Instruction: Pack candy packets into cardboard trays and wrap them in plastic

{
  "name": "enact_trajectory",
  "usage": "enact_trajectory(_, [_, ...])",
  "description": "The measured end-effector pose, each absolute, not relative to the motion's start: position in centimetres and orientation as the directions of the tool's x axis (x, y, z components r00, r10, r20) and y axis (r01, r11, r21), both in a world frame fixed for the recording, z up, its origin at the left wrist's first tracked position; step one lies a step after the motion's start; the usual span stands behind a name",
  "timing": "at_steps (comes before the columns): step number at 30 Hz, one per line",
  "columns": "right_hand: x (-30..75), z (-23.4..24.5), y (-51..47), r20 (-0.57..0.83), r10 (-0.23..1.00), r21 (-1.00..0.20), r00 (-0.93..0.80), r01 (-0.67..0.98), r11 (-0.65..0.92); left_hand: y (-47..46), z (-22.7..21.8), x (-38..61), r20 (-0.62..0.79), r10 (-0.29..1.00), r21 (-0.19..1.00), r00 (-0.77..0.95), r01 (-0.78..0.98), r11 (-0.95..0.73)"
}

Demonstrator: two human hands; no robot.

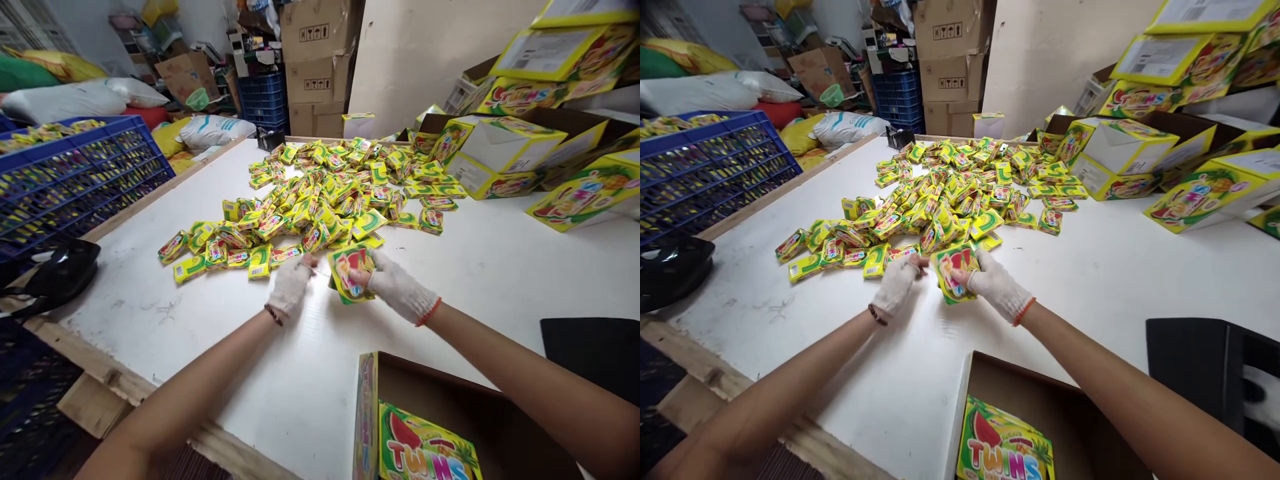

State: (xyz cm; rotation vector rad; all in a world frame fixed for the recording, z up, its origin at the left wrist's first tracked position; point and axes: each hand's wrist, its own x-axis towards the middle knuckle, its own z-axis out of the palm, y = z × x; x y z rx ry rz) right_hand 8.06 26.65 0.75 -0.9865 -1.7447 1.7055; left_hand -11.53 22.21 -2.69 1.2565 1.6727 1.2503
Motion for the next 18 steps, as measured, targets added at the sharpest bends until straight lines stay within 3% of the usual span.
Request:
enact_trajectory(2, [8.8,1.3,26.7,-0.042,0.734,-0.85,-0.678,0.411,0.331,25.1,-1.7,-12.8,0.155,0.934,0.83,-0.323,0.556,0.055])
enact_trajectory(4, [9.1,1.5,26.4,-0.009,0.621,-0.612,-0.784,0.496,0.616,27.9,-0.7,-13.8,0.152,0.955,0.637,-0.256,0.764,0.103])
enact_trajectory(6, [9.3,1.1,26.0,-0.024,0.52,-0.399,-0.854,0.486,0.778,29.7,-0.1,-14.0,0.09,0.973,0.489,-0.211,0.861,0.141])
enact_trajectory(9, [9.8,-0.4,25.9,0.035,0.439,-0.169,-0.898,0.427,0.888,29.5,-0.6,-13.0,0.111,0.985,0.447,-0.134,0.892,0.071])
enact_trajectory(12, [10.7,-1.8,26.6,0.214,0.462,-0.143,-0.861,0.44,0.887,27.1,-1.9,-11.4,0.201,0.965,0.489,0.171,0.836,-0.25])
enact_trajectory(14, [11.0,-2.1,27.0,0.213,0.473,-0.195,-0.855,0.437,0.878,25.5,-2.5,-11.0,0.215,0.91,0.523,0.354,0.745,-0.414])
enact_trajectory(16, [11.0,-1.8,27.2,0.12,0.476,-0.273,-0.871,0.432,0.859,24.5,-2.4,-11.6,0.184,0.918,0.481,0.351,0.782,-0.396])
enact_trajectory(18, [10.7,-1.2,27.2,0.031,0.484,-0.325,-0.875,0.449,0.832,24.3,-1.7,-13.2,0.106,0.975,0.295,0.196,0.93,-0.219])
